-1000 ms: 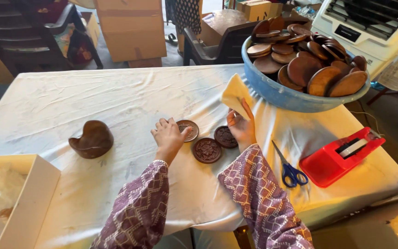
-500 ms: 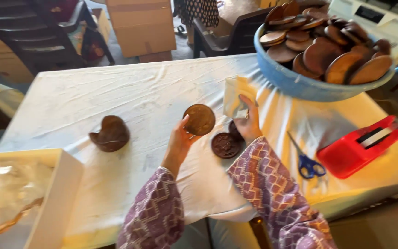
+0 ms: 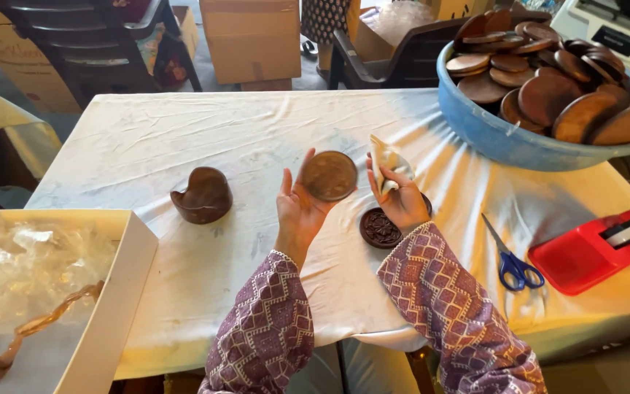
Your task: Cleaning and wiping wooden discs and round components with a white cloth at a table.
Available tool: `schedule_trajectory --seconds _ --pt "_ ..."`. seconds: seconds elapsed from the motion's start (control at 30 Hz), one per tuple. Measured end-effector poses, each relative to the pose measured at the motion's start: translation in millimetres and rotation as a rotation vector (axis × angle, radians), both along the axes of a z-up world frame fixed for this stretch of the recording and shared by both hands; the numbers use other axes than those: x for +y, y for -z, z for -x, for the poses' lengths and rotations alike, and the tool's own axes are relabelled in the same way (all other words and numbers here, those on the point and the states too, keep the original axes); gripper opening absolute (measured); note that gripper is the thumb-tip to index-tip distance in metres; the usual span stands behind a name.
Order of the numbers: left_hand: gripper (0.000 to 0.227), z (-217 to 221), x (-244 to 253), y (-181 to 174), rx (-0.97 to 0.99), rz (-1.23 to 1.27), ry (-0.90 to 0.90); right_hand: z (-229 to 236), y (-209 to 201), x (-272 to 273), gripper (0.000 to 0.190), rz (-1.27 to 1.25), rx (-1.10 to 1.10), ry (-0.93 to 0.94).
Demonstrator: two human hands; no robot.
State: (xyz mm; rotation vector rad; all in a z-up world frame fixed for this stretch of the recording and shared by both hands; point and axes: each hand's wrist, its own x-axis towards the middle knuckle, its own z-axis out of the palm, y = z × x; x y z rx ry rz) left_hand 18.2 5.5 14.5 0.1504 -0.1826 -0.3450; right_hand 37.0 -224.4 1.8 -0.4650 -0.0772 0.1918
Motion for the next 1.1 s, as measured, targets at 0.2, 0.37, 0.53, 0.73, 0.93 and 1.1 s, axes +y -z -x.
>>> schedule_trajectory --seconds 0.2,0.37,0.53,0.73,0.93,1.1 --pt "0.073 -1.5 -6.7 6.9 0.046 0.178 0.024 -15.9 26.8 -17.6 0.038 -0.151 0.015 -0.069" --pt "0.079 6.2 6.7 -14.6 0.05 0.185 -0.102 13.9 -15.1 8.9 0.034 0.102 -0.053 0.152" --pt "0.073 9.3 0.7 -17.9 0.218 0.113 -0.106 25.2 -35.9 17.8 0.06 -0.052 -0.004 0.084" --pt "0.08 4.5 15.2 -12.7 0.055 0.202 -0.047 -3.8 7.7 -1.3 0.048 0.155 0.031 0.199" --pt "0.09 -6.4 10.9 11.6 0.141 0.281 -0.118 -17.4 27.2 -12.6 0.043 0.075 0.025 0.199" --pt "0.081 23.8 6.7 -41.7 0.214 0.092 -0.158 -14.0 25.7 -8.9 0.043 0.005 0.065 0.192"
